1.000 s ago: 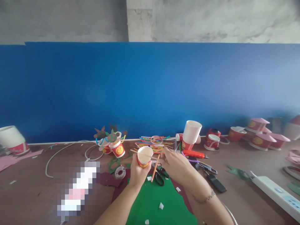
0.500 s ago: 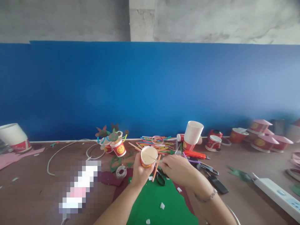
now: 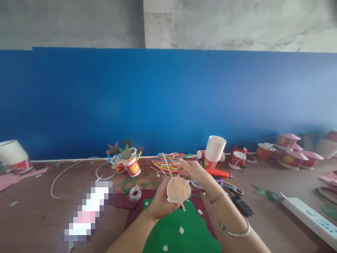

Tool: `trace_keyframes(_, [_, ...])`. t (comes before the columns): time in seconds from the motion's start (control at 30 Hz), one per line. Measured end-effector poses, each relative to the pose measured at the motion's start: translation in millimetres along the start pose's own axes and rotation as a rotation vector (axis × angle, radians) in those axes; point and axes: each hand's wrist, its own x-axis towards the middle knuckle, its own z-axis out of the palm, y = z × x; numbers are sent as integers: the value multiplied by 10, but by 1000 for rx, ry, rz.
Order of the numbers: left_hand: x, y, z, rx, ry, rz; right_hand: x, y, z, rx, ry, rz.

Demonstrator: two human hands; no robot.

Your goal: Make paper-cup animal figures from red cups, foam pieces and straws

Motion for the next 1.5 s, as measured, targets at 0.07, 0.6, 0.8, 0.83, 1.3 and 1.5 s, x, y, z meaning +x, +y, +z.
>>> trace_keyframes(0.07, [-10,3,0,12,-33,5,13,19,99,213,-172,81])
trace_keyframes(0.6, [-25,-90,70,239,162,39,21,150,331,576,-223,53])
trace_keyframes(0.8, [35,-60,26,194,285,-16,38,38,472,687,-11,113])
trace_keyframes(0.83, [51,-46,17,182,286,-23,39,26,497,706,3,117])
trace_keyframes(1.3, [86,-162,-1,-235,398,-235,199,176,174,467,274,-4])
trace_keyframes(1.5, [97,-103,6,-154,392,-170,252,370,-400,199,680,-45])
